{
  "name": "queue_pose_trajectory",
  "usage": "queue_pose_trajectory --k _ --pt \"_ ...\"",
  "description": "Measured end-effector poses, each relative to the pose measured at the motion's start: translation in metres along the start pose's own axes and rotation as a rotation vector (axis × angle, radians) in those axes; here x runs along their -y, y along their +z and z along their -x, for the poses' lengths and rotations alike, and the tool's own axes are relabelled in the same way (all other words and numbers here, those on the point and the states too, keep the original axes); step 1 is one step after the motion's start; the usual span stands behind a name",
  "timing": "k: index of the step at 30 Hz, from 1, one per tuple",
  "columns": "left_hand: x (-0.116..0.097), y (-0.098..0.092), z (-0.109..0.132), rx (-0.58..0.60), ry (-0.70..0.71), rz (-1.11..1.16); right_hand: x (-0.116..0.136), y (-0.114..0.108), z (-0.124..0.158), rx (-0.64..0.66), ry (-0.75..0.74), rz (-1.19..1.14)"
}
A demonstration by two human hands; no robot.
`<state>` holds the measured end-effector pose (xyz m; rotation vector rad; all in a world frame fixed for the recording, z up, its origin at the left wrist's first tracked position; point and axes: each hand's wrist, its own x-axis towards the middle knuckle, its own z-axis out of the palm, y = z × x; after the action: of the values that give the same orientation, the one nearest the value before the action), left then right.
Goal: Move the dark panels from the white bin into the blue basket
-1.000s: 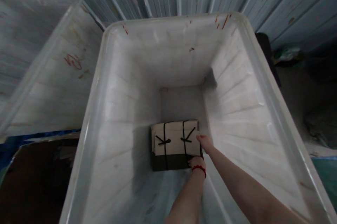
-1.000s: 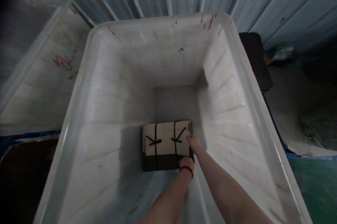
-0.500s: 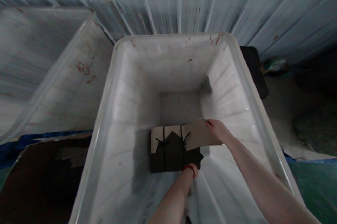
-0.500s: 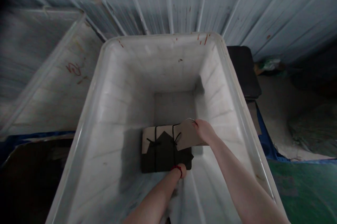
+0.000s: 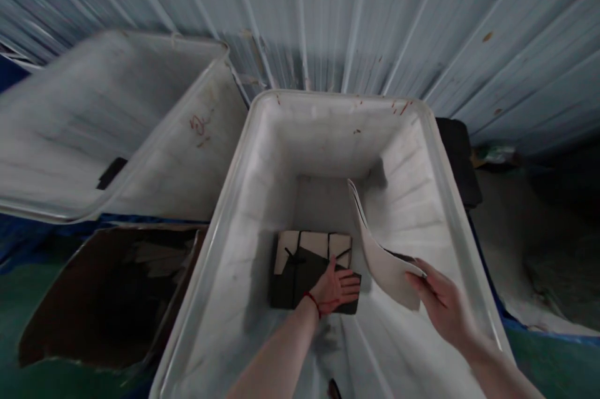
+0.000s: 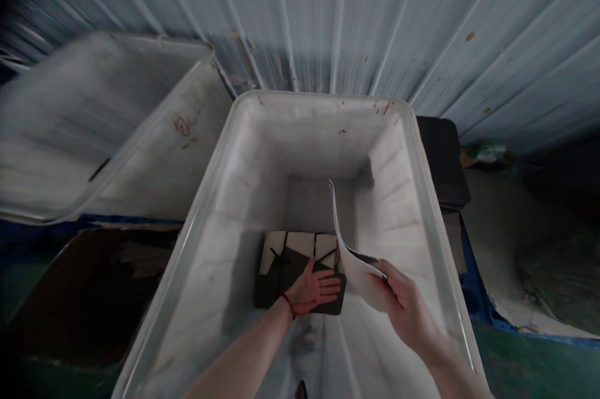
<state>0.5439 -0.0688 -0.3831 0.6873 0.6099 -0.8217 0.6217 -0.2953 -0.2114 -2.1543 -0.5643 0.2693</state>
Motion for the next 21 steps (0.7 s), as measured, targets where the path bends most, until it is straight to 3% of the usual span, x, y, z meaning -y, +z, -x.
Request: queue_pose_trajectory --k 2,3,5,8,10,14,15,17,19,21 --pt "-0.017 0.016 0.027 0.134 0.192 0.36 0.014 0.012 0.018 0.006 -0.022 -0.044" --pt "-0.021 0.023 0.042 0.121 0.289 0.492 0.022 0.017 0.026 0.036 -0.046 -0.069" --pt "-0.019 0.029 0.071 -0.063 0.381 0.652 0.041 0.026 0.039 0.2 -0.151 -0.11" --pt "-0.001 0.023 0.119 -0.347 0.249 0.751 0.063 0.042 0.052 0.508 -0.38 -0.035" --pt "0.013 0.017 0.155 -0.426 0.247 0.8 0.068 0.056 0.057 0.601 -0.465 0.045" --pt "0.026 0.017 0.212 -0.249 0.459 0.793 0.059 0.088 0.056 0.678 -0.503 0.035" --pt "0.028 0.018 0.217 -0.252 0.424 0.769 0.056 0.095 0.055 0.717 -0.524 0.011" --pt "0.032 0.019 0.215 -0.394 0.32 0.679 0.052 0.108 0.054 0.809 -0.573 -0.06" --pt "0.039 0.018 0.2 -0.563 0.189 0.593 0.05 0.119 0.055 0.896 -0.598 -0.142" --pt "0.046 0.016 0.184 -0.65 0.112 0.572 0.047 0.128 0.055 0.958 -0.577 -0.212"
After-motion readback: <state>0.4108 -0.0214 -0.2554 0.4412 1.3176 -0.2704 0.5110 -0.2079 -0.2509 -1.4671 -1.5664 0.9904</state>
